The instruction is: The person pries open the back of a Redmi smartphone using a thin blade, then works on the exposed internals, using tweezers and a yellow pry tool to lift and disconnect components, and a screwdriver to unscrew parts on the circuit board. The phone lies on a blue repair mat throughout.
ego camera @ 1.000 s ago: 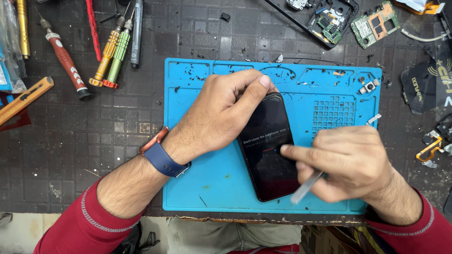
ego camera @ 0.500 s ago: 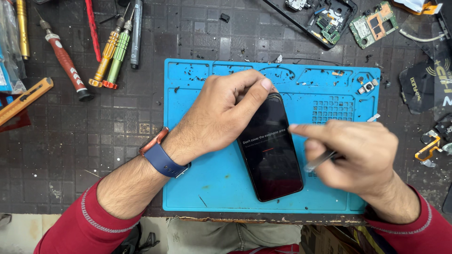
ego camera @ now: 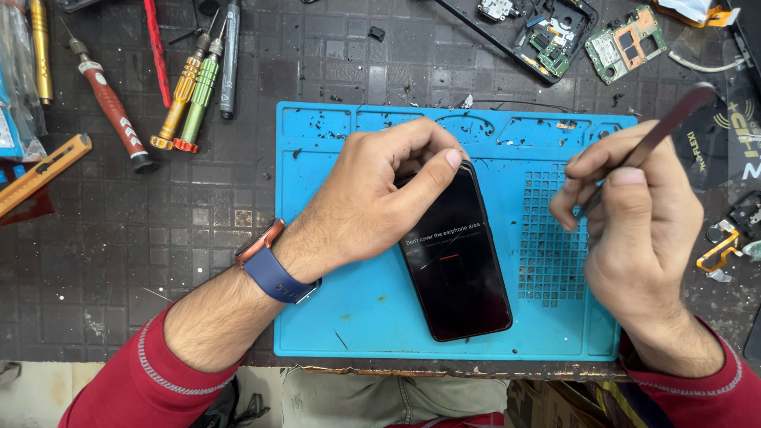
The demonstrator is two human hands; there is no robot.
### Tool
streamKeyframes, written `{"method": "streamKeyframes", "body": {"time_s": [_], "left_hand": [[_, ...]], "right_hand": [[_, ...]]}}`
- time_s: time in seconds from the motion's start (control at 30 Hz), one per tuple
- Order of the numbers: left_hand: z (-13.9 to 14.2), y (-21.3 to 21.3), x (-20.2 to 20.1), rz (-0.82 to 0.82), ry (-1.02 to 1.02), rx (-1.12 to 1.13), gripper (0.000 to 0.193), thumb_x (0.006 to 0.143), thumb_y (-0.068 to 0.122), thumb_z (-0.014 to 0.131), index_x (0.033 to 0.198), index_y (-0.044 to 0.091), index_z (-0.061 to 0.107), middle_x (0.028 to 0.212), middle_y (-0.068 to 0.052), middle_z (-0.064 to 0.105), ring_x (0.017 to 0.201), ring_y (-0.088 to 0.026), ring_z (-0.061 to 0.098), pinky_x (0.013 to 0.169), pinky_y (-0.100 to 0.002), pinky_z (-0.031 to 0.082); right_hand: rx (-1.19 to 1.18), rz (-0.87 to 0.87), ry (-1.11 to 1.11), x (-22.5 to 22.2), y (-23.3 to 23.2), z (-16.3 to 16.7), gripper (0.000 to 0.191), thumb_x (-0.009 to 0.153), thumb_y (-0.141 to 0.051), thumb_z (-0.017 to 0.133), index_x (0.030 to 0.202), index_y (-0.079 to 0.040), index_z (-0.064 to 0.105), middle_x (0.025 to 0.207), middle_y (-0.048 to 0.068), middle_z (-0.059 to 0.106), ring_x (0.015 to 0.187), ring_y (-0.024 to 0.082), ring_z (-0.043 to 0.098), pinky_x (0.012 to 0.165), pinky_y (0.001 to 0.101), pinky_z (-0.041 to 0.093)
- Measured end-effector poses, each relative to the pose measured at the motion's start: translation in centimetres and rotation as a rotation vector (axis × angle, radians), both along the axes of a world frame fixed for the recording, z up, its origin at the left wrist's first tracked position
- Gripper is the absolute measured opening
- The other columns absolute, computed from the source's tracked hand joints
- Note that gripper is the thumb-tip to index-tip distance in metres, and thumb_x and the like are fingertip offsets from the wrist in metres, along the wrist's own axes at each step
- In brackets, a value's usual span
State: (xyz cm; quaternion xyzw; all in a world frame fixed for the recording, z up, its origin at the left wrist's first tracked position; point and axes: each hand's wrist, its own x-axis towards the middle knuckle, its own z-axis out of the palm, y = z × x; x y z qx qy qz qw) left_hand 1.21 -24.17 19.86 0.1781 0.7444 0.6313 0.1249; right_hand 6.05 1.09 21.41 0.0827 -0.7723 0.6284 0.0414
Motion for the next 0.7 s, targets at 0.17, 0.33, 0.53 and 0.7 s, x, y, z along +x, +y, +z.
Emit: {"method": "streamKeyframes", "body": {"time_s": [0.17, 0.33, 0.53, 0.7], "left_hand": [[-0.07, 0.08, 0.1, -0.012, 0.015, 0.028, 0.02, 0.105, 0.019, 0.059, 0.104, 0.002, 0.069, 0.083, 0.0, 0.069, 0.076, -0.005, 0.062, 0.069, -0.025, 0.054], [-0.01, 0.07, 0.17, -0.04, 0.049, 0.065, 0.019, 0.107, 0.018, 0.057, 0.108, 0.002, 0.067, 0.088, -0.001, 0.071, 0.079, -0.007, 0.063, 0.072, -0.026, 0.055], [0.13, -0.02, 0.32, -0.052, 0.057, 0.077, 0.02, 0.108, 0.018, 0.054, 0.109, 0.003, 0.067, 0.089, -0.001, 0.07, 0.08, -0.007, 0.062, 0.073, -0.027, 0.053], [0.22, 0.0, 0.38, -0.043, 0.052, 0.07, 0.019, 0.107, 0.018, 0.054, 0.109, 0.003, 0.066, 0.087, 0.0, 0.067, 0.078, -0.008, 0.059, 0.071, -0.027, 0.051]], "right_hand": [[0.104, 0.013, 0.046, 0.08, -0.08, 0.18, 0.034, 0.121, -0.026, 0.042, 0.117, 0.006, 0.053, 0.096, 0.006, 0.051, 0.073, 0.01, 0.053, 0.06, 0.0209, 0.042], [0.123, -0.003, 0.087, 0.16, -0.57, 0.28, 0.035, 0.12, -0.027, 0.045, 0.121, 0.006, 0.055, 0.109, 0.005, 0.047, 0.073, 0.01, 0.055, 0.061, 0.0194, 0.044], [0.121, -0.019, 0.177, 0.07, -0.75, 0.46, 0.036, 0.119, -0.029, 0.048, 0.13, 0.005, 0.057, 0.117, 0.003, 0.043, 0.072, 0.005, 0.051, 0.073, 0.0227, 0.051], [0.24, 0.017, 0.173, 0.77, -0.9, 0.27, 0.032, 0.118, -0.027, 0.049, 0.124, 0.001, 0.064, 0.111, 0.003, 0.049, 0.084, 0.006, 0.051, 0.074, 0.0194, 0.047]]}}
